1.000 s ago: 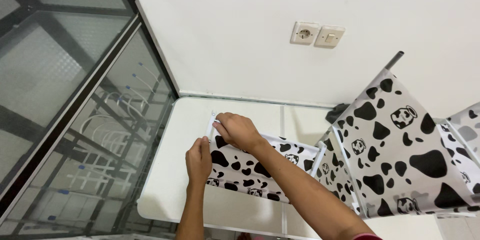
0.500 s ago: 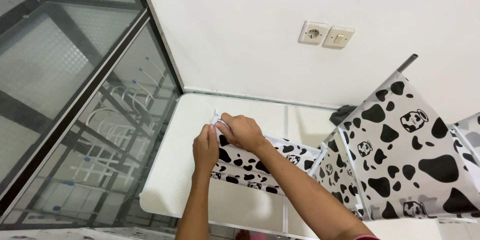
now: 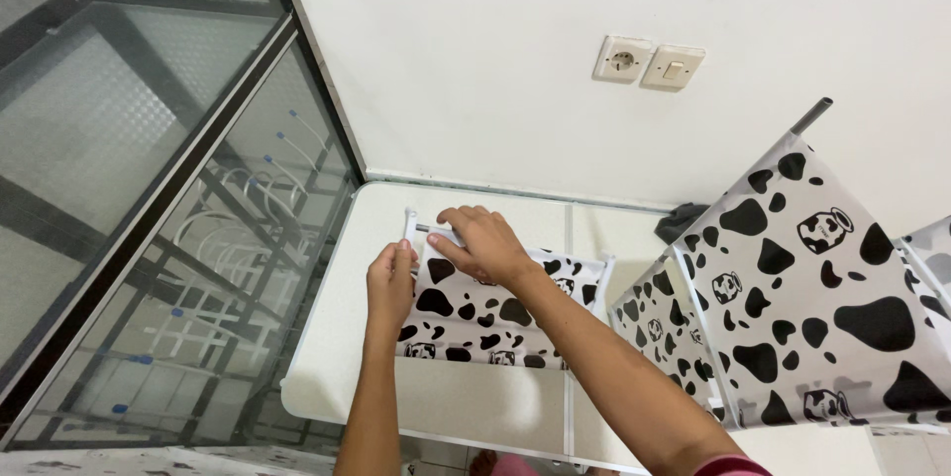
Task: The person assembles a three-tier fabric storage shelf by inserting metal rods into the frame and attaching the cow-print fabric panels. They handle the frame, rods, and fabric pieces, then place the assembled unit on a white table.
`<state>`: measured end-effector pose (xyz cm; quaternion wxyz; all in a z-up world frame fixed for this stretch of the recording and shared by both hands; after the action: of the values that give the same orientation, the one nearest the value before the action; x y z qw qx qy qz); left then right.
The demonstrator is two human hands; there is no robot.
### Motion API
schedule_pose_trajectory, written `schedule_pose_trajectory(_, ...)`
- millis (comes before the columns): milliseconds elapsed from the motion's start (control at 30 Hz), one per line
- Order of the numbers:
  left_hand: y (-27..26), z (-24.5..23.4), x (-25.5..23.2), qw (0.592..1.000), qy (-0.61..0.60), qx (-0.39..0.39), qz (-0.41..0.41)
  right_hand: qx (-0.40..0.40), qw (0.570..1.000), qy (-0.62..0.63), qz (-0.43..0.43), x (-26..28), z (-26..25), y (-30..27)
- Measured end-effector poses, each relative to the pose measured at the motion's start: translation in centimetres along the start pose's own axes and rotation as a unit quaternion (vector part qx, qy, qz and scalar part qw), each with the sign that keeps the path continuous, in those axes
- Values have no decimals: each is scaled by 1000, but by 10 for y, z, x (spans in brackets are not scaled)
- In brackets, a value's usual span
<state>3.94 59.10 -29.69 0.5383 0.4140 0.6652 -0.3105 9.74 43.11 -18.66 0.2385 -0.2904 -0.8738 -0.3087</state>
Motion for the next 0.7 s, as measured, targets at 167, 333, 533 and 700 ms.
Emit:
schedule_pose_trajectory(167, 11, -29, 4, 997, -3, -66, -43, -191, 975, -12, -109, 3, -8, -45)
schedule_pose_trajectory(333, 24, -37, 22, 982, -109, -130, -87, -83, 964, 109, 229, -37, 42, -113)
schedule_pose_trajectory(533, 33, -6, 49, 946, -214, -141, -198, 75, 810, 399, 422, -55, 83, -138)
schedule_pose_trajectory(700, 36, 29, 68, 916, -280, -101, -269, 118, 807, 471, 335, -43, 86, -124)
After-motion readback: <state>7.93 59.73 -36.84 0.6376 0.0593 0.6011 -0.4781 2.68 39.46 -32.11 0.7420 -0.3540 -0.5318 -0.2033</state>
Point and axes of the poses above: each hand's wrist, its own y-axis towards the middle knuckle, its own z-axis out of the palm, x = y × z, the point moved 5 cm from there along y, towards the middle knuckle, and after that the axes turned 9 degrees about y, right-handed, at the moved point
